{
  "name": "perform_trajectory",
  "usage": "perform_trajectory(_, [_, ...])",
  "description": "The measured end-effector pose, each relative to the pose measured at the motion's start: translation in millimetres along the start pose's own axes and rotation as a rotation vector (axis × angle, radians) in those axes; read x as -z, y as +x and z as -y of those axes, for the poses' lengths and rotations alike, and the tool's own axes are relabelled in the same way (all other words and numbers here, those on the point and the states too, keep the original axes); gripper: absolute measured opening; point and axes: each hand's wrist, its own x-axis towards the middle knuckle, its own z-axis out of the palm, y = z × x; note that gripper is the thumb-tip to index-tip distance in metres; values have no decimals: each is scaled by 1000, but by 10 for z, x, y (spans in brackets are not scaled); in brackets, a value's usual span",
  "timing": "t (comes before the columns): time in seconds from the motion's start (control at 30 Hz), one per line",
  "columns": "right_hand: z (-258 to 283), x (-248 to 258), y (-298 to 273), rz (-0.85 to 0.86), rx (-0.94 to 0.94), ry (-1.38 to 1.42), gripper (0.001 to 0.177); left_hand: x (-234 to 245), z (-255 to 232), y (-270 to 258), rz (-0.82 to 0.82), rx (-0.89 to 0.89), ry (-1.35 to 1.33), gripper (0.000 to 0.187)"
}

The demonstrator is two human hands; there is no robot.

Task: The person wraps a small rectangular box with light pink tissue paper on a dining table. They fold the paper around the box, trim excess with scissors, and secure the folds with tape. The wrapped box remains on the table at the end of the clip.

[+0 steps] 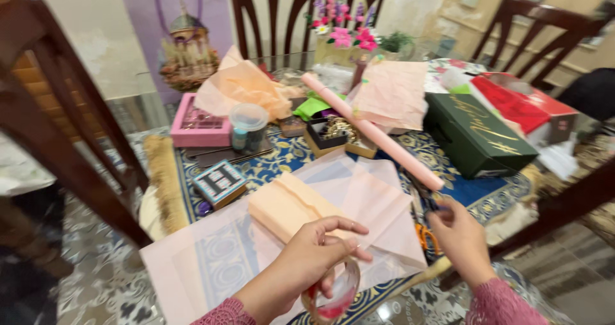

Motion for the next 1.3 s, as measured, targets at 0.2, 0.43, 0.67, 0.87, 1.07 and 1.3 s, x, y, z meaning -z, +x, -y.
perform_trajectory(0.2, [-1187, -620, 742, 174, 45, -502, 67, 164, -209, -259, -214, 116, -118, 38])
perform_trajectory(0.43, [-1219, -652, 914, 303, -15, -696, 66, 270, -275, -421, -305, 68, -182, 47])
perform_trajectory(0.67, [-1640, -126, 1295, 493, -263, -55, 58, 391, -267, -477, -317, 76, -136, 52])
perform_trajectory(0.87, [-1791, 532, 1239, 430, -17, -73, 106, 533, -312, -509, -296, 95, -72, 40])
perform_trajectory(1.07, [-1367, 884, 490, 502, -320, 42, 57, 570, -373, -436, -224, 51, -146, 31])
perform_trajectory(1.3, [-872, 812, -561, 1060, -35, 482, 52, 465, -418, -312, -150, 88, -94, 35])
